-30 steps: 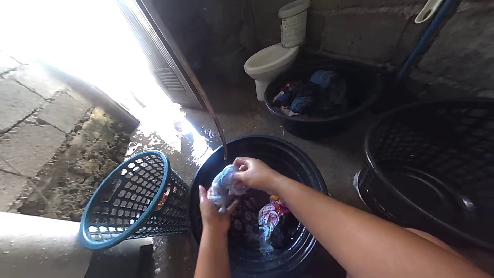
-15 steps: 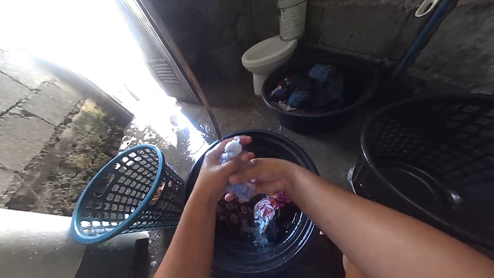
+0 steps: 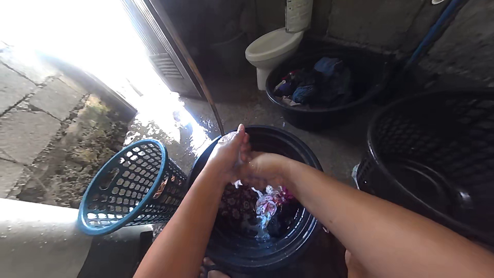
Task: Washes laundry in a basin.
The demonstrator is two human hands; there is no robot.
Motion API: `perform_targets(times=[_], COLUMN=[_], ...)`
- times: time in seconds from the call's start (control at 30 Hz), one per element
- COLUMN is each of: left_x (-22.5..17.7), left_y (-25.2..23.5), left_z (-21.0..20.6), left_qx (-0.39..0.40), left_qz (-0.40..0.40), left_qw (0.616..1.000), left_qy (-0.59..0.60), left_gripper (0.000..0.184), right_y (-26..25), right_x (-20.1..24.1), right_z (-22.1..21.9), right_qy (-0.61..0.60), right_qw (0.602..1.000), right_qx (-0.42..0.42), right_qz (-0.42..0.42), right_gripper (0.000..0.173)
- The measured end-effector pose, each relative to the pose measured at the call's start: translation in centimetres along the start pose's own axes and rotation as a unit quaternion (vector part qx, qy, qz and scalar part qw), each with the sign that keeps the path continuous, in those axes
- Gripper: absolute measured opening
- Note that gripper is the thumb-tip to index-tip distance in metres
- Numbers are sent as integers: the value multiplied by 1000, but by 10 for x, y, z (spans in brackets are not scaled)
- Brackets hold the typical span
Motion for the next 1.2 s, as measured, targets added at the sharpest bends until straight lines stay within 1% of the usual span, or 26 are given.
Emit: perform_targets(times=[0.03,0.17,0.3,0.37,0.4,0.47,0.5,0.53,0.57,0.6,0.63,0.67,0.7,0.73,0.77,0.8,0.83,0.87,0.9,0.93,0.97,1.0,1.07,1.1,1.13,1.2], left_x=[-1,-1,0,5,8,10,4,-6,-19,-35,-52,-66,-77,-82,-81,-76,-68,-55,-34,-5,34,82,178,216,251,308], left_y=[0,5,16,22,25,31,36,43,52,63,76,89,101,111,115,115,109,98,80,59,34,12,-16,-17,-13,1], left_z=[1,5,11,13,15,26,38,56,80,109,141,172,201,226,244,255,254,246,232,216,199,182,138,112,89,46], left_qx=[-12,-55,-99,-113,-115,-136,-162,-204,-262,-328,-389,-445,-483,-496,-494,-491,-483,-465,-430,-366,-282,-196,-57,-16,1,2], left_qz=[2,-9,-23,-23,-20,-17,-22,-32,-42,-49,-49,-36,-5,34,67,86,88,78,70,81,109,148,248,300,346,407], left_qw=[1000,998,995,993,992,990,986,976,955,923,880,822,762,724,711,702,704,716,743,784,818,840,858,856,852,852], left_qy=[-3,4,21,40,48,21,-20,-74,-131,-195,-270,-352,-432,-478,-496,-508,-513,-515,-508,-495,-489,-485,-446,-421,-393,-330], left_gripper=[42,44,50,53,54,53,49,46,43,42,44,49,53,58,70,77,76,67,54,46,42,42,44,45,44,44], right_y=[-1,-7,-8,-7,-6,-3,-1,-2,-3,-5,-4,-3,0,4,8,11,14,17,19,21,22,23,24,24,25,25], right_x=[0,-3,-2,-1,-3,-3,-3,-3,-3,-1,4,10,15,19,23,26,29,32,34,37,39,41,43,44,44,44], right_z=[-1,-6,-12,-16,-18,-22,-24,-23,-20,-15,-9,-2,5,12,18,23,27,31,33,35,36,37,38,39,40,43], right_qy=[16,100,215,273,305,390,435,461,458,448,441,442,440,431,419,409,402,400,399,398,397,399,408,410,412,419], right_qw=[1000,990,963,944,932,896,875,865,870,877,878,874,870,870,873,875,876,874,871,870,869,867,861,859,858,857], right_qx=[-22,-100,-157,-174,-185,-198,-189,-174,-160,-156,-167,-186,-205,-223,-236,-245,-253,-261,-268,-273,-276,-279,-285,-288,-289,-287], right_qz=[-11,-21,32,59,57,77,95,101,92,82,81,82,82,86,87,86,85,89,95,101,104,105,107,107,103,85], right_gripper=[9,8,16,25,29,37,52,66,74,74,68,59,51,45,41,39,37,35,33,32,31,30,29,28,28,28])
Point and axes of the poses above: each hand's wrist, its own y-axis away from the middle knuckle, its own z-axis out of the back of the hand, x = y × z, the point moved 6 cm from there along -y, towards the middle knuckle, and after that the axes turned 12 degrees about -y, right-handed, at the moved point
